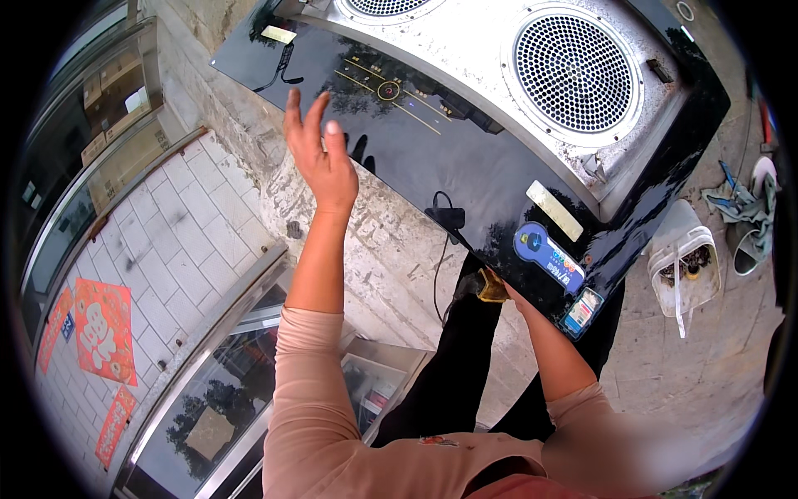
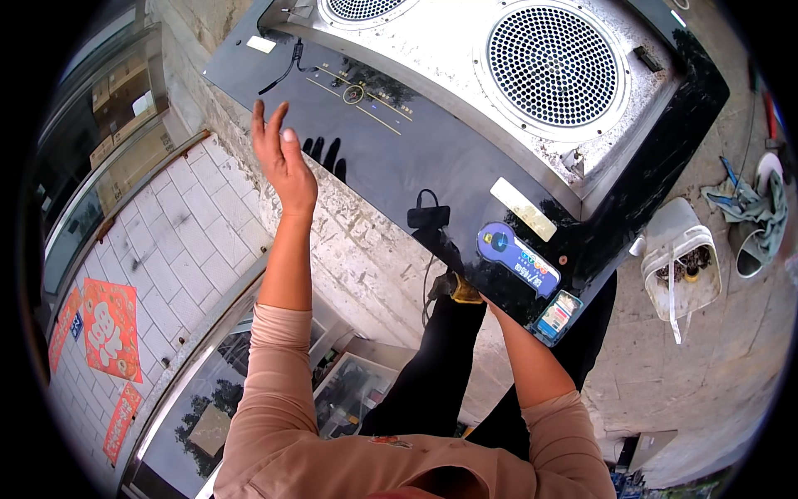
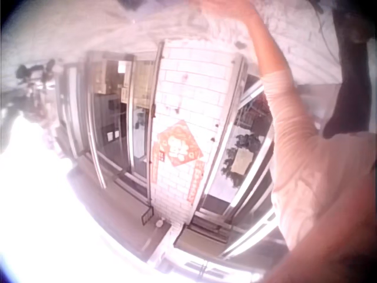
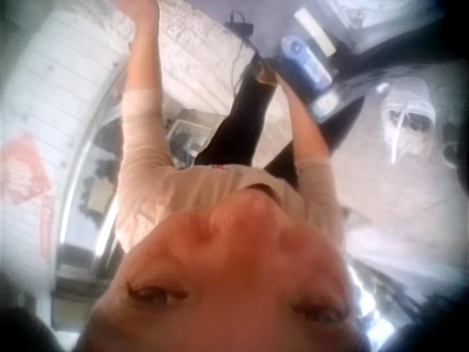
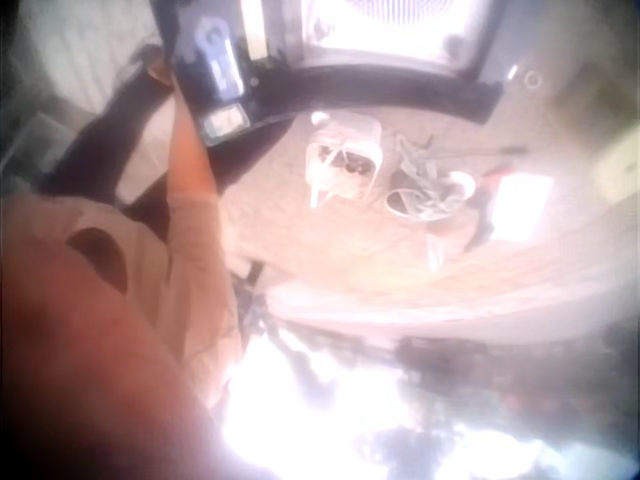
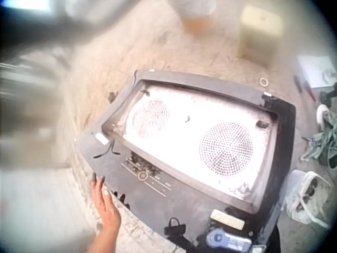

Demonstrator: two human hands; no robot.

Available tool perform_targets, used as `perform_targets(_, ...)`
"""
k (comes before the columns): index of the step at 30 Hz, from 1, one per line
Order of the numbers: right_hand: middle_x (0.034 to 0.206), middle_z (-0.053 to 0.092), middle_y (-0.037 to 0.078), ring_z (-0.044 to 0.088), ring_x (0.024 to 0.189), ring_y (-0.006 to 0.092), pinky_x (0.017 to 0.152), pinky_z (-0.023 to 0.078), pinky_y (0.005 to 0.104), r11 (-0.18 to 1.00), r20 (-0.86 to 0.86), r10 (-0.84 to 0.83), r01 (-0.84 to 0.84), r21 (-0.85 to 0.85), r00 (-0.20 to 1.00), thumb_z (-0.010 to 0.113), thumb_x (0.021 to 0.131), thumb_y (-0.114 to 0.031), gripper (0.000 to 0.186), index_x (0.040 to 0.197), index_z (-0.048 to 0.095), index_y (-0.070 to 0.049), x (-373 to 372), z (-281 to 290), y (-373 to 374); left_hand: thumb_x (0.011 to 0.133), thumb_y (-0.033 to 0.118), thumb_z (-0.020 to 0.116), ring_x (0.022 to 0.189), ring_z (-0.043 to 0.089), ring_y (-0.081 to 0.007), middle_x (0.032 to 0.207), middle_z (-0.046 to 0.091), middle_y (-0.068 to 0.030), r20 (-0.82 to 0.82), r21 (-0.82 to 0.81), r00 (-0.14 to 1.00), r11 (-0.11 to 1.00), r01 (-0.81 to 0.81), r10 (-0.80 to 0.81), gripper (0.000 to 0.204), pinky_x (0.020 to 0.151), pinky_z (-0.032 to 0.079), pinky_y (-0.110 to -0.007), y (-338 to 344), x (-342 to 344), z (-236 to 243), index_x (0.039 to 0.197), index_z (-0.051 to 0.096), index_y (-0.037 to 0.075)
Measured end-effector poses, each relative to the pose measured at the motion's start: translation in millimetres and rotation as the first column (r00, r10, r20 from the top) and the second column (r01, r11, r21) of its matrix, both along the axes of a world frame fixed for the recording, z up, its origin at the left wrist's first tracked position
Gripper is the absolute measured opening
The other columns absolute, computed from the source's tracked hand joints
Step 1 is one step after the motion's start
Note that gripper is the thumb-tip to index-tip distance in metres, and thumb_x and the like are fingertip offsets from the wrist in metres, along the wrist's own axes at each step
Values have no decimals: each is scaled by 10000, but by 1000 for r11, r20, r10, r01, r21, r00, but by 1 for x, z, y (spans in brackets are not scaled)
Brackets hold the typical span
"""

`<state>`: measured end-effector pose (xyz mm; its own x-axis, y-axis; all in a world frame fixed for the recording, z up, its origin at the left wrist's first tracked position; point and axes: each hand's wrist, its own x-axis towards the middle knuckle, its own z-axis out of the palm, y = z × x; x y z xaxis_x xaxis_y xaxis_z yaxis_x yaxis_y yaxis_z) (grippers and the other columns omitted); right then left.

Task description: The person plugs in a power adapter and tests the control panel of a range hood. They then retrieve a black filter panel from a workshop area and attempt to install it onto the range hood, using a screwdriver to secure it.

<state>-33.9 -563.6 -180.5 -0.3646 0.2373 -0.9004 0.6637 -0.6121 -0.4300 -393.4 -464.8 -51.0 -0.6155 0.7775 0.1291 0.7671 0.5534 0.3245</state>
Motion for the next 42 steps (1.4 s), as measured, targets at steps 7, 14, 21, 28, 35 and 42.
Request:
perform_targets(7,1367,507,128,455,1248,276,1055,343,375,989,44,122,-125,80,992,688,861,-342,578,1324,510,-46,5,-7,-8,989,276,424,1321,416,-267,1427,457,-142,420,81,609,640,-764,673,448,1086,303,-346,-121,-75,-80,1308,520,-24)
perform_targets(14,1364,509,133,453,1256,270,1057,340,374,999,0,-4,4,36,1000,663,882,-312,538,1324,512,-44,16,-25,-37,939,268,500,1166,544,-262,1227,616,-146,558,-236,300,495,-836,774,439,985,401,-348,-201,-130,-175,1244,572,-39)
perform_targets(21,1351,514,129,458,1245,265,1051,344,372,999,31,-24,23,33,999,666,881,-313,532,1316,517,-44,11,-22,-23,942,266,504,1133,556,-261,1201,621,-148,760,-301,31,394,-868,650,442,967,413,-349,-149,-117,-208,1255,557,-42)
perform_targets(28,1337,519,125,463,1234,261,1044,348,370,999,30,-34,35,-16,999,668,879,-313,526,1307,522,-44,10,-22,-19,950,265,493,1144,545,-264,1218,607,-151,820,-297,-27,385,-874,572,440,974,407,-353,-134,-100,-212,1259,551,-42)
perform_targets(35,1324,523,120,467,1223,256,1038,352,367,998,38,-47,49,-43,998,671,878,-313,519,1298,527,-44,10,-23,-16,957,263,482,1155,535,-267,1235,592,-155,851,-303,-65,386,-871,521,437,981,401,-358,-131,-81,-216,1264,546,-41)
perform_targets(42,1311,528,116,472,1212,251,1032,357,365,997,40,-48,51,-63,998,674,876,-314,513,1289,532,-44,10,-23,-16,965,261,471,1166,525,-270,1252,577,-159,866,-306,-91,379,-873,491,435,988,395,-362,-133,-64,-217,1269,540,-41)
